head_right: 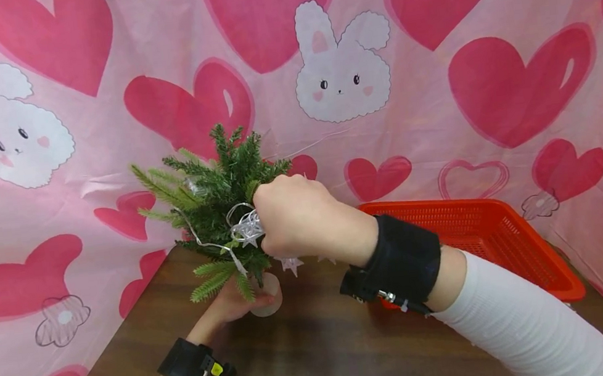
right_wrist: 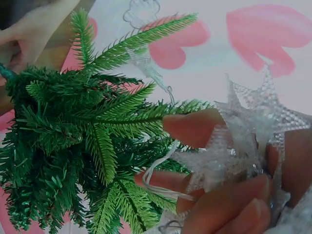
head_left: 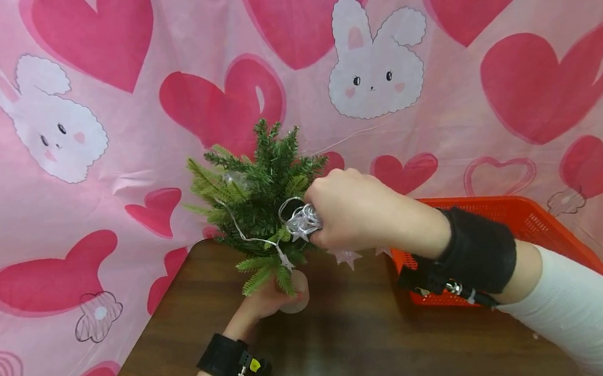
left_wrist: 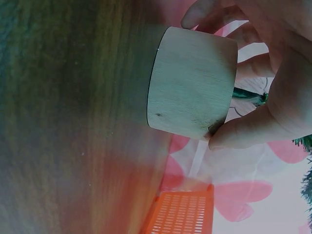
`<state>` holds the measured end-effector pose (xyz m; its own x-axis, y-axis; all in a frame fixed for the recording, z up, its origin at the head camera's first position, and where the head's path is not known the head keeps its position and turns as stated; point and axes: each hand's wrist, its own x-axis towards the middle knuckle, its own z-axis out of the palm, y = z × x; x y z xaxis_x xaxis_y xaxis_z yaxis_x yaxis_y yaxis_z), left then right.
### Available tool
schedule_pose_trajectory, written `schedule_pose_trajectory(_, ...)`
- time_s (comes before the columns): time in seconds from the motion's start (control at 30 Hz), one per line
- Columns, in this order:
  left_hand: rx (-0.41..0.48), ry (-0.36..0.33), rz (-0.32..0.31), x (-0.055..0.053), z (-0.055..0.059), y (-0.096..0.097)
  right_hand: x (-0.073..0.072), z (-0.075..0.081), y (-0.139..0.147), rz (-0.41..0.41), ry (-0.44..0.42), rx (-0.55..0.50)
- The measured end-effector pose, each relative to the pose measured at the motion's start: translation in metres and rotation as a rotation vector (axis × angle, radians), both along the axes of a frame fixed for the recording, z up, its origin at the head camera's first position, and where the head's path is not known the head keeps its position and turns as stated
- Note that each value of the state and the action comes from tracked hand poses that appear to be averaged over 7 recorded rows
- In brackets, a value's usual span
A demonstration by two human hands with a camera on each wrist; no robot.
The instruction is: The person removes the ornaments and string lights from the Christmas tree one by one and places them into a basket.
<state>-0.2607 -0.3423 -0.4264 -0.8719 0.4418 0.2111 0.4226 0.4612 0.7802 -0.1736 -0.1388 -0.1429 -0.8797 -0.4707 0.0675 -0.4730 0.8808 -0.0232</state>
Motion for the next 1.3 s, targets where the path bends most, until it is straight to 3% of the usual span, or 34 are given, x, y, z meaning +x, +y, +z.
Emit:
schedule_pose_trajectory(0.13, 0.013, -0.018, 0.047, 0.001, -0.001, 0.002, 0.001, -0.004, -0.001, -0.009, 0.019, 0.017)
schedule_pose_trajectory(0.23, 0.033, -0.025, 0.049, 0.002, -0.001, 0.002, 0.001, -0.007, 0.000, -0.002, 0.021, 0.009)
schedule_pose_trajectory(0.53, 0.017, 0.123, 0.082, 0.004, -0.002, 0.004, 0.004, -0.004, 0.008, 0.031, 0.066, -0.145)
schedule_pose_trajectory(0.8, -0.059, -0.001, 0.241, 0.009, -0.003, 0.009, 0.008, 0.001, 0.011, 0.083, 0.061, -0.367)
schedule_pose_trajectory(0.97, -0.180, 0.022, 0.279, 0.015, 0.000, 0.014, 0.011, 0.002, 0.017, 0.123, 0.054, -0.508)
schedule_pose_trajectory(1.13, -0.224, 0.028, 0.299, 0.023, 0.002, 0.017, 0.010, 0.002, 0.025, 0.153, -0.065, -0.650)
schedule_pose_trajectory(1.3, -0.110, -0.010, 0.219, 0.028, 0.004, 0.016, 0.009, 0.000, 0.033, 0.249, -0.392, -0.939)
